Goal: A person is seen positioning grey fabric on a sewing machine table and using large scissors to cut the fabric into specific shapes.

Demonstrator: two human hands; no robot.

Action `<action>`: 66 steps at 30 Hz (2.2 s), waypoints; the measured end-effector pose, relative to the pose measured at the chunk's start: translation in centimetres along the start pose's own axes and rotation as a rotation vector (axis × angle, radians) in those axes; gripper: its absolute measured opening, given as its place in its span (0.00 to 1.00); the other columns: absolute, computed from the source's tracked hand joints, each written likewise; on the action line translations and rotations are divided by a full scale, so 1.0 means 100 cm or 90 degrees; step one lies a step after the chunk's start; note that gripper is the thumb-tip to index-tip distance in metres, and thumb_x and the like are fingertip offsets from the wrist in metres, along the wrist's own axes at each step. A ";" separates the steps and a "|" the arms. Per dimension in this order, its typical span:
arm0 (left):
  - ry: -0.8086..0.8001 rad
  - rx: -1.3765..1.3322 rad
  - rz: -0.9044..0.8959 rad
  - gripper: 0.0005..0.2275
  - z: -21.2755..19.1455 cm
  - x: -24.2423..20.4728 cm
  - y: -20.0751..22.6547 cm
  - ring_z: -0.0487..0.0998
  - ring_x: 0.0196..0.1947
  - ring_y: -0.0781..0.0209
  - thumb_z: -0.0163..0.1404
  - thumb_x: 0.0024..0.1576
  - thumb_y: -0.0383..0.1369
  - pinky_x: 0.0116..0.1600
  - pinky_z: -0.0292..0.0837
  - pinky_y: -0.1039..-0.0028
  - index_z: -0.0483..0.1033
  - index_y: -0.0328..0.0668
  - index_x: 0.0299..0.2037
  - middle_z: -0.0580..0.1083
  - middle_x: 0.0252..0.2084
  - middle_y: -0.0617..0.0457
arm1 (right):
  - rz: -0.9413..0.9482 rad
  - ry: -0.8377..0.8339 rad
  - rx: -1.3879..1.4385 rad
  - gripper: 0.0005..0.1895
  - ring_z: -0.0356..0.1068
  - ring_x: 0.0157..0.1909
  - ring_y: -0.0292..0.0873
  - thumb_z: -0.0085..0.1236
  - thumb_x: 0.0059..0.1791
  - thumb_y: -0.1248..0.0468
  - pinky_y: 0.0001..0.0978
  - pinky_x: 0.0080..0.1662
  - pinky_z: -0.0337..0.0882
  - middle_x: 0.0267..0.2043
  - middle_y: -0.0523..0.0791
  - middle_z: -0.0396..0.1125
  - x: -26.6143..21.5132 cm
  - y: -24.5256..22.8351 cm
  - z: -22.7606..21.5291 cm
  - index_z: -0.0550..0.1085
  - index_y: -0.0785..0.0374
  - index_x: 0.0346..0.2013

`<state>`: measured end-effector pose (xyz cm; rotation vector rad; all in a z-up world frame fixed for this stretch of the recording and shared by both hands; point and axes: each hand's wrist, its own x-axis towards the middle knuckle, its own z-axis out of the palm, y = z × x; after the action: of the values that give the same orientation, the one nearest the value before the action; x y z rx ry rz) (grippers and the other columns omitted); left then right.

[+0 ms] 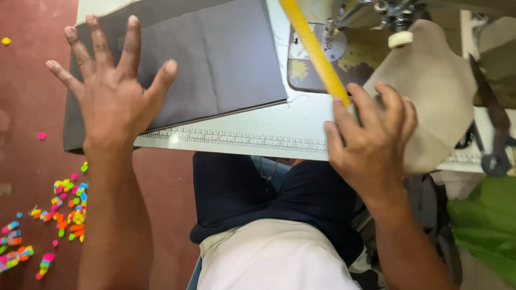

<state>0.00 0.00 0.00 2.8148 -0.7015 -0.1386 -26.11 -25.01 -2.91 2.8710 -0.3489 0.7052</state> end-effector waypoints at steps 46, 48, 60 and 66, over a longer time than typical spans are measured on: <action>-0.064 0.065 0.032 0.38 0.027 -0.005 0.035 0.28 0.78 0.41 0.34 0.58 0.64 0.69 0.21 0.28 0.42 0.66 0.78 0.36 0.80 0.43 | -0.049 -0.088 0.090 0.21 0.68 0.66 0.53 0.55 0.55 0.58 0.49 0.64 0.72 0.64 0.53 0.70 -0.007 0.067 0.018 0.74 0.61 0.62; -0.072 0.083 0.033 0.39 0.018 -0.002 0.042 0.28 0.76 0.33 0.33 0.56 0.67 0.66 0.19 0.27 0.51 0.62 0.76 0.39 0.79 0.33 | -0.042 -0.036 0.046 0.18 0.69 0.66 0.53 0.61 0.53 0.61 0.46 0.61 0.71 0.62 0.51 0.72 0.002 0.074 0.016 0.78 0.60 0.58; 0.053 -0.049 0.596 0.16 0.104 0.124 0.170 0.58 0.68 0.30 0.68 0.51 0.43 0.66 0.53 0.36 0.83 0.44 0.43 0.69 0.63 0.35 | -0.104 -0.037 0.167 0.24 0.66 0.66 0.55 0.56 0.54 0.51 0.52 0.63 0.65 0.62 0.51 0.68 0.011 0.019 0.002 0.74 0.63 0.58; 0.053 -0.146 0.668 0.04 0.101 0.147 0.176 0.72 0.50 0.40 0.56 0.55 0.28 0.35 0.71 0.49 0.79 0.40 0.27 0.71 0.52 0.45 | -0.087 -0.032 0.157 0.24 0.66 0.67 0.56 0.56 0.54 0.50 0.53 0.64 0.66 0.62 0.51 0.69 0.001 0.028 0.005 0.75 0.64 0.56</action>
<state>3.53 -24.09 -5.84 1.9029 -1.8519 0.0820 -26.53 -27.78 -2.99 3.1108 -0.0737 0.6966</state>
